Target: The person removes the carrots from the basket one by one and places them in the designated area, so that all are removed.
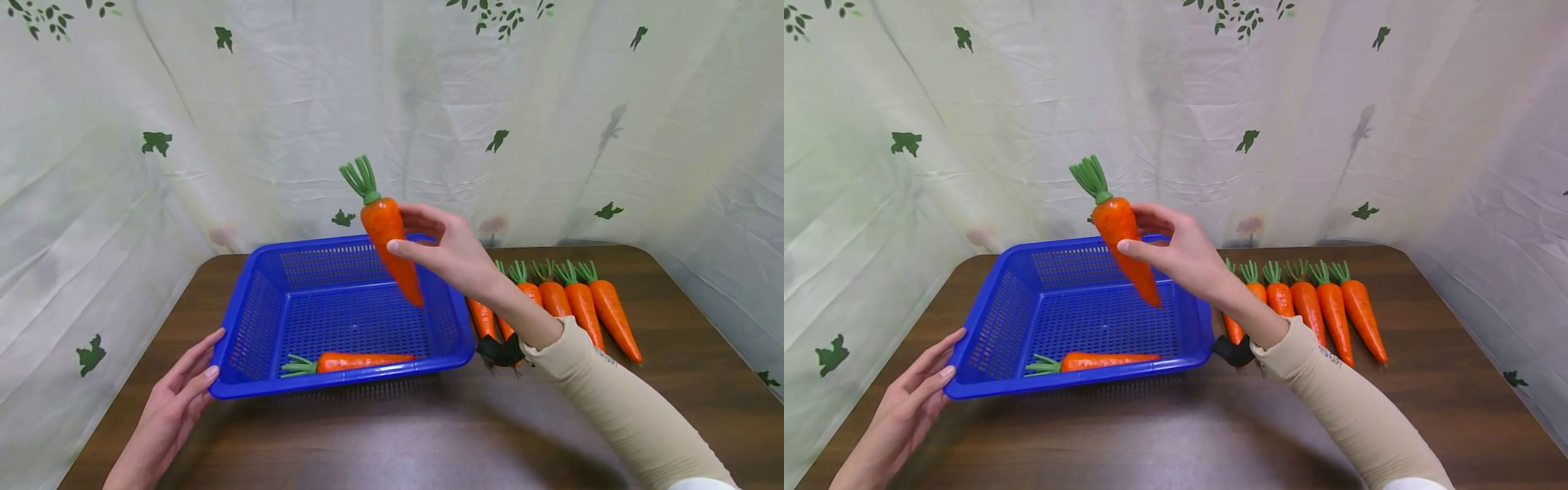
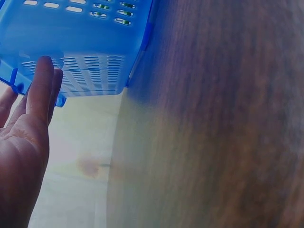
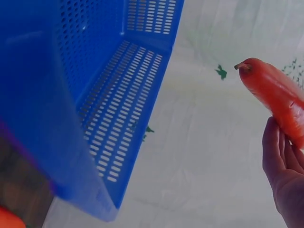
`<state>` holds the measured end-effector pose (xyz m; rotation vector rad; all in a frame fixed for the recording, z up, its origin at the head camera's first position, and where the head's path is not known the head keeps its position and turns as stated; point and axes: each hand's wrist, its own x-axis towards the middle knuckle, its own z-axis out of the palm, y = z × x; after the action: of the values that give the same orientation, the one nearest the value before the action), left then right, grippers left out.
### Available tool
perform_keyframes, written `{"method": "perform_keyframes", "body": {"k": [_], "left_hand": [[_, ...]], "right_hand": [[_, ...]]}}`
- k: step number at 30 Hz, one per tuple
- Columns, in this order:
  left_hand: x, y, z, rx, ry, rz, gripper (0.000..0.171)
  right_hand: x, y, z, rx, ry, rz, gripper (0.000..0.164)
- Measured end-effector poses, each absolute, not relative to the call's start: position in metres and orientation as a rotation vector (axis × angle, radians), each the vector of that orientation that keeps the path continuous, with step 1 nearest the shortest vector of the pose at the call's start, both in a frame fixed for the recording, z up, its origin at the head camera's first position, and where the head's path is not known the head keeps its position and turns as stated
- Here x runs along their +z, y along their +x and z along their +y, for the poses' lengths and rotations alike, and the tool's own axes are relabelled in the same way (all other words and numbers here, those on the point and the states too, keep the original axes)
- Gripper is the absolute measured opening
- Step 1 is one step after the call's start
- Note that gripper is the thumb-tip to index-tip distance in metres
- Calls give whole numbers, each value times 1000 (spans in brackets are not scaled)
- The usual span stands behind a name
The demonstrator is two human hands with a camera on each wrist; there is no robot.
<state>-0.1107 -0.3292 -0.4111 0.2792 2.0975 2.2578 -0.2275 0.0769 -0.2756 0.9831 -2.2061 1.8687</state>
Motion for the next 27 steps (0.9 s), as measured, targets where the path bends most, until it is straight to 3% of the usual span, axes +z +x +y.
{"method": "perform_keyframes", "body": {"k": [27], "left_hand": [[-410,-111,-329,2271,270,2093,51]], "right_hand": [[-304,-209,136,1807,758,-2254,49]]}}
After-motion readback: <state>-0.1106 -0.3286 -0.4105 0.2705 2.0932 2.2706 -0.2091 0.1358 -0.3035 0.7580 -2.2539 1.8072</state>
